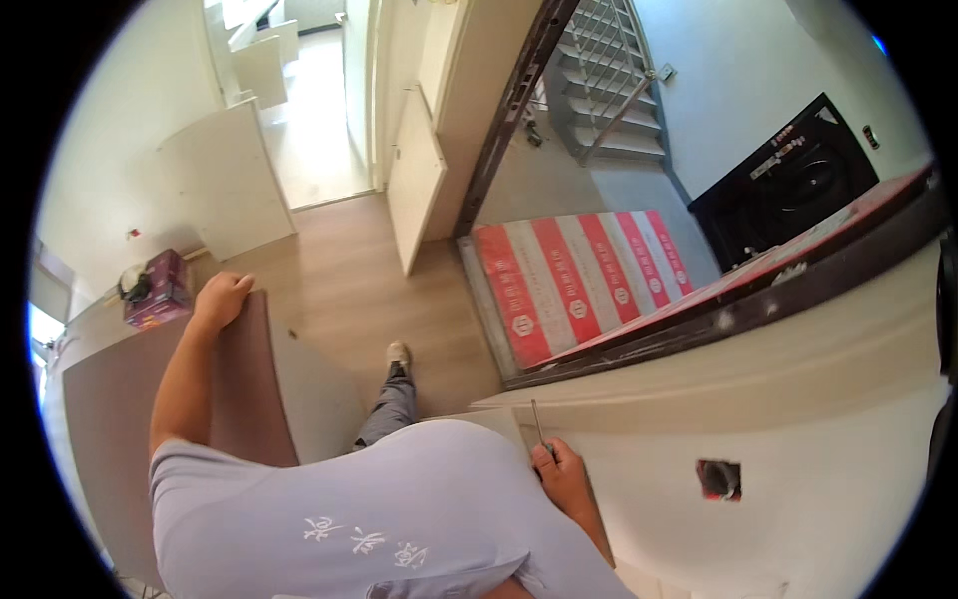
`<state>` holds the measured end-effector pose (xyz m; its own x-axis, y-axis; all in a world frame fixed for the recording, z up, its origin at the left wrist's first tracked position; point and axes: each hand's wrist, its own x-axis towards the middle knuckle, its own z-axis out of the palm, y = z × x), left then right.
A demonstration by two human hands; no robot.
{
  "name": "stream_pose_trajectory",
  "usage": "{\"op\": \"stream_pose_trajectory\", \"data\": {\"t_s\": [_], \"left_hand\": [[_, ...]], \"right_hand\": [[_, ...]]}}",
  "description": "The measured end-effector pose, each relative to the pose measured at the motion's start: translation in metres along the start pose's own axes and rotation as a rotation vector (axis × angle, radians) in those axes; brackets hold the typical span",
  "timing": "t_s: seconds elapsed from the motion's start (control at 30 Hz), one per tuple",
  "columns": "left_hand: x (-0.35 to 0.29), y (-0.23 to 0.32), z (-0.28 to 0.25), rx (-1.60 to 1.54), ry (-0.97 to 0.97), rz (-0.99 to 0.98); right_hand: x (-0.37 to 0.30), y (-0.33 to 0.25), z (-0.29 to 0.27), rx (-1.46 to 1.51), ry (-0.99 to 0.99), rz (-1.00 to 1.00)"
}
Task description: The person assembles a cabinet by using a power drill to drive screws into a panel, lifting and positioning a large corner piece onto the frame, and using a screwdriver to tighten fasteners.
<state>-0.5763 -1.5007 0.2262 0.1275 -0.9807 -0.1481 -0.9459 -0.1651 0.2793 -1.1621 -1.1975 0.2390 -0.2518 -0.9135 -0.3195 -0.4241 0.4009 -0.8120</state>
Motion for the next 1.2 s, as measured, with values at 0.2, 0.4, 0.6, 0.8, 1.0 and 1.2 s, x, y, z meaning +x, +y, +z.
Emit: {"op": "stream_pose_trajectory", "data": {"t_s": [0.2,0.4,0.6,0.8,1.0,1.2], "left_hand": [[0.013,0.005,0.000,-0.005,-0.160,-0.115],[0.026,0.031,-0.020,-0.007,-0.339,-0.251],[0.020,0.032,-0.023,-0.098,-0.148,-0.292],[0.010,0.015,-0.015,-0.454,0.287,-0.315],[0.000,0.006,-0.015,-0.605,0.482,-0.253],[-0.006,0.014,-0.015,-0.729,0.604,-0.351]], "right_hand": [[0.065,-0.022,0.009,0.009,0.064,0.111],[0.181,-0.093,0.049,-0.016,-0.081,0.111],[0.295,-0.151,0.100,-0.114,-0.344,0.013],[0.376,-0.239,0.168,-0.283,-0.510,-0.187],[0.409,-0.327,0.226,-0.393,-0.695,-0.200],[0.463,-0.366,0.280,-0.461,-0.869,-0.447]]}}
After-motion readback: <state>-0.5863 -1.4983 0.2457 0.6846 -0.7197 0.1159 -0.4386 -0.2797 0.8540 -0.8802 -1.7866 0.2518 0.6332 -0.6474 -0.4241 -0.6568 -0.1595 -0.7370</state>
